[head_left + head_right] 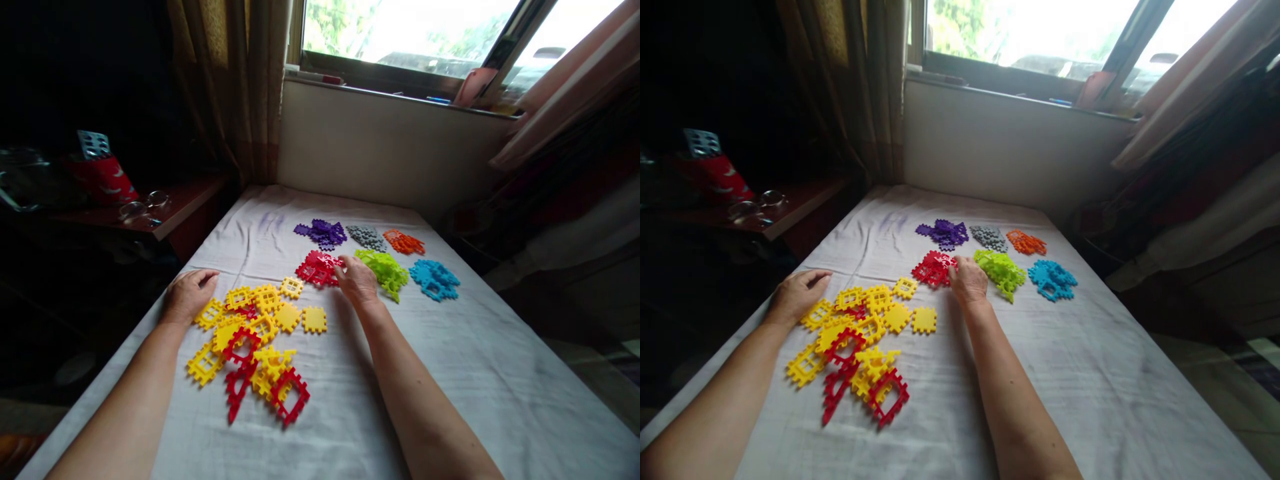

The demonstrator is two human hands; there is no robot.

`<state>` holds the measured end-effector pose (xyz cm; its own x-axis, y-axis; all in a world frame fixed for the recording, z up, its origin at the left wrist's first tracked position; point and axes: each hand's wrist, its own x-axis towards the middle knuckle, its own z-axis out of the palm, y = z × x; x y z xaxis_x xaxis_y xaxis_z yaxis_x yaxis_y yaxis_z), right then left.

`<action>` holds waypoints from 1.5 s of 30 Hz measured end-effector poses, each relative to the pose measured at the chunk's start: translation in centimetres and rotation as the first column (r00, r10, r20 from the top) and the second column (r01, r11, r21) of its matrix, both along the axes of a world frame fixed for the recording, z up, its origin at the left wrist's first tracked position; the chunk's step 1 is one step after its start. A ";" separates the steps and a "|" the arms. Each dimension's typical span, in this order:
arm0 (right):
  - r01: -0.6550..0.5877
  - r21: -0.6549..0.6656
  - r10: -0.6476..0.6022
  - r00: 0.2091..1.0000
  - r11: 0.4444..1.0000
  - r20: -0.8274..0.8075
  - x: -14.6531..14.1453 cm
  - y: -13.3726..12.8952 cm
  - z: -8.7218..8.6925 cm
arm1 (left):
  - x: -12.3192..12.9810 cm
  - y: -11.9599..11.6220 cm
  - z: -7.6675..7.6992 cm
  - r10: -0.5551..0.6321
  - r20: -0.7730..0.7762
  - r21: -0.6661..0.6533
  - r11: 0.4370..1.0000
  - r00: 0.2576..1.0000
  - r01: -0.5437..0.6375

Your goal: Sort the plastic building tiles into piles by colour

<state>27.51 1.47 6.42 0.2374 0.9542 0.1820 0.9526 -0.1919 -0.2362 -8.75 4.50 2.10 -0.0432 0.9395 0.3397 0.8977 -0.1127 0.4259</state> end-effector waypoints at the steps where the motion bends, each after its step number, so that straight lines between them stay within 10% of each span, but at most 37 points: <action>1: -0.013 0.013 0.013 1.000 1.000 -0.016 -0.1 -0.4 0.2 | 0.0 0.0 0.0 0.001 -0.003 0.000 1.000 1.000 -0.001; 5: -0.213 -0.046 0.208 0.973 0.976 -0.099 -1.0 -2.6 1.0 | 0.0 0.0 0.0 0.008 -0.009 -0.003 1.000 1.000 -0.008; 11: -0.574 -0.185 0.542 0.817 0.798 -0.199 -4.4 -4.8 2.1 | 0.0 -0.1 0.1 0.001 -0.015 -0.012 1.000 1.000 -0.001; 29: -0.909 0.072 0.911 0.406 0.411 -0.075 -10.3 -11.6 -1.7 | 0.3 -0.1 0.1 -0.009 -0.040 -0.019 1.000 0.999 0.008; 41: -0.464 0.261 0.518 0.831 0.847 -0.203 -5.9 -9.9 -1.3 | 0.1 -0.1 0.0 -0.004 -0.014 -0.028 1.000 1.000 0.003; 45: -0.546 0.139 0.563 0.804 0.826 -0.190 -4.6 -11.8 -1.4 | 0.0 -0.1 -0.2 -0.001 -0.005 -0.036 0.999 1.000 0.001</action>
